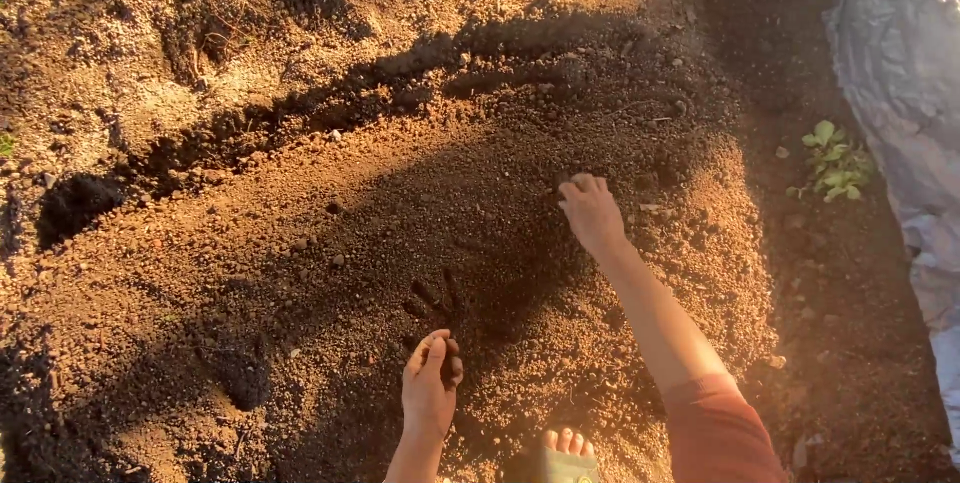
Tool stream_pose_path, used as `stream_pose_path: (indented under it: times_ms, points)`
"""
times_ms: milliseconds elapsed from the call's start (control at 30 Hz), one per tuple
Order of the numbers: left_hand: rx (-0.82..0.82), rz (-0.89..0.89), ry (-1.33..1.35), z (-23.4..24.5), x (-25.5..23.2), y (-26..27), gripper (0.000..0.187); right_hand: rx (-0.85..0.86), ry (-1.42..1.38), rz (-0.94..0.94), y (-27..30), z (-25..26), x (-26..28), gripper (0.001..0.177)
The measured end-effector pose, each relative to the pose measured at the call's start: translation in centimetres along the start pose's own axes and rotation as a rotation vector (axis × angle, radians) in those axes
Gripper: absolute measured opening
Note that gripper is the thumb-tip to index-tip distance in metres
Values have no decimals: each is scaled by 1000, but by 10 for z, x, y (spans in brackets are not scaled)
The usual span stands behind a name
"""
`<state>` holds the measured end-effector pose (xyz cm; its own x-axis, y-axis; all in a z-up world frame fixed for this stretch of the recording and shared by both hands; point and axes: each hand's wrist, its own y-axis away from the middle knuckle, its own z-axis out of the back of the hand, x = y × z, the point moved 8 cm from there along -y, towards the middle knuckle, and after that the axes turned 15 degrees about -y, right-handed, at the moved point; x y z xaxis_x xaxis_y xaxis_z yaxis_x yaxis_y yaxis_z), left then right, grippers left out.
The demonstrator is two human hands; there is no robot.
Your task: The person uses both hands to break up clumps of soil and smooth the surface of a garden bed. They repeatedly pat and level the dirt, occasionally picking up small rocks or debris and discarding them to the side.
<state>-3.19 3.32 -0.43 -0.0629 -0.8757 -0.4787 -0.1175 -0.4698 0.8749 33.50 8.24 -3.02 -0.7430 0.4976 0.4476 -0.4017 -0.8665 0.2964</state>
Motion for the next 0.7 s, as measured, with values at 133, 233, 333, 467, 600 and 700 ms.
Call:
stream_pose_path:
  times_ms: [133, 233, 333, 467, 600, 700]
  points:
    - [35, -118, -177, 2, -10, 2, 18, 227, -364, -296, 55, 26, 75, 28]
    - [19, -135, -269, 1, -12, 3, 18, 434, 72, -16, 74, 15, 93, 54]
    - [0, -154, -315, 1, -17, 8, 17, 60, 509, 169, 58, 53, 52, 45]
    - [-56, -254, -515, 13, -30, 15, 33, -360, -237, -662, 72, 93, -104, 55]
    - [-92, -284, -755, 17, -66, 41, 60, -299, -411, -689, 92, 84, -38, 36]
    - [-355, -303, -861, 61, -106, 65, 55, -77, -200, -469, 89, 44, -2, 49]
